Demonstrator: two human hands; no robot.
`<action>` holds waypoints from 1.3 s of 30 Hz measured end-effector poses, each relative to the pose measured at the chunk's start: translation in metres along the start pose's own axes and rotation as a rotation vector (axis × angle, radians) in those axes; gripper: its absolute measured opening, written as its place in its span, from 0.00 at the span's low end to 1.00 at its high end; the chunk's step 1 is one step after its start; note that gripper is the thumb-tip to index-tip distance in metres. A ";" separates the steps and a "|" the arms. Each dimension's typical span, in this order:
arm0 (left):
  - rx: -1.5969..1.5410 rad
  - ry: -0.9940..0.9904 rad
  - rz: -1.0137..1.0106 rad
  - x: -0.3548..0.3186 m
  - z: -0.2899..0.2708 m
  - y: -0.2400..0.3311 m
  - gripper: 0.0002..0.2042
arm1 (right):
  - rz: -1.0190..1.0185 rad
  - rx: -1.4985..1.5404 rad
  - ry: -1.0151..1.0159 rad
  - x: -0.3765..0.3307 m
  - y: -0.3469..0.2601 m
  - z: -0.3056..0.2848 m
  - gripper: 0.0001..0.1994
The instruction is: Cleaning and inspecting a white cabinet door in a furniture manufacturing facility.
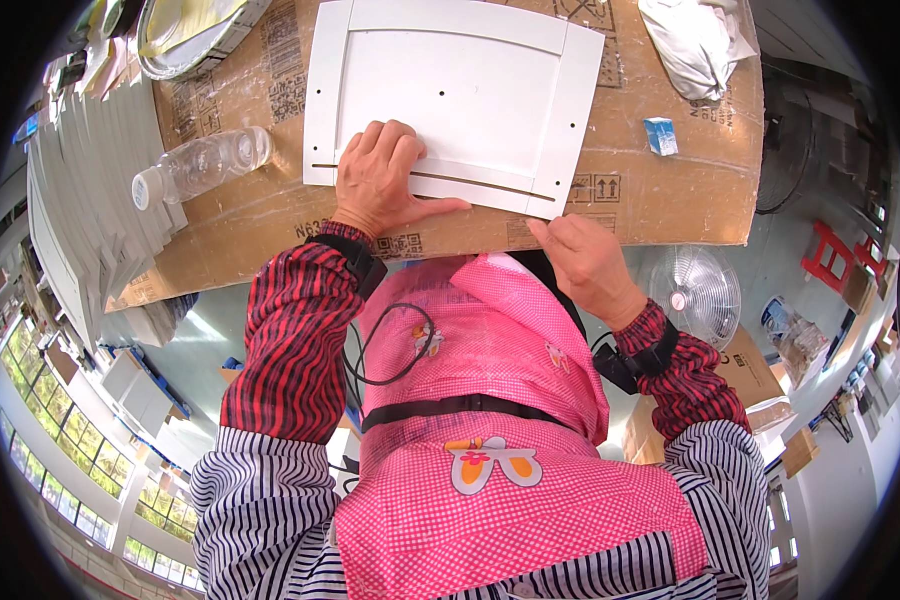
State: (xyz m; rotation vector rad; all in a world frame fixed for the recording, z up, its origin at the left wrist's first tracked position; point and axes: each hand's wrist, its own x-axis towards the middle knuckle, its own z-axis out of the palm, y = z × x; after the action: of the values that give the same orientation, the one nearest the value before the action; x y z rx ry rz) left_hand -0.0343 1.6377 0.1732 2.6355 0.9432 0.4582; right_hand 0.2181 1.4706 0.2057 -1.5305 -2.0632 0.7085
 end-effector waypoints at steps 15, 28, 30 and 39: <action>-0.006 0.006 -0.003 0.001 0.001 -0.002 0.34 | 0.006 0.042 -0.031 -0.004 -0.003 -0.004 0.21; -0.004 -0.010 -0.009 0.000 -0.001 0.000 0.34 | -0.009 -0.016 -0.038 0.009 0.004 -0.011 0.21; -0.008 -0.012 -0.010 -0.001 -0.001 0.000 0.34 | -0.002 -0.011 -0.021 0.009 0.004 -0.012 0.21; -0.006 -0.016 -0.012 -0.001 -0.001 0.000 0.35 | 0.008 0.011 -0.020 0.007 0.004 -0.011 0.20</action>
State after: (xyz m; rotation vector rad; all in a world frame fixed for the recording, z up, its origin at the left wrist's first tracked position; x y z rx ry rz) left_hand -0.0355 1.6378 0.1741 2.6226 0.9512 0.4364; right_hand 0.2262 1.4801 0.2123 -1.5328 -2.0654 0.7402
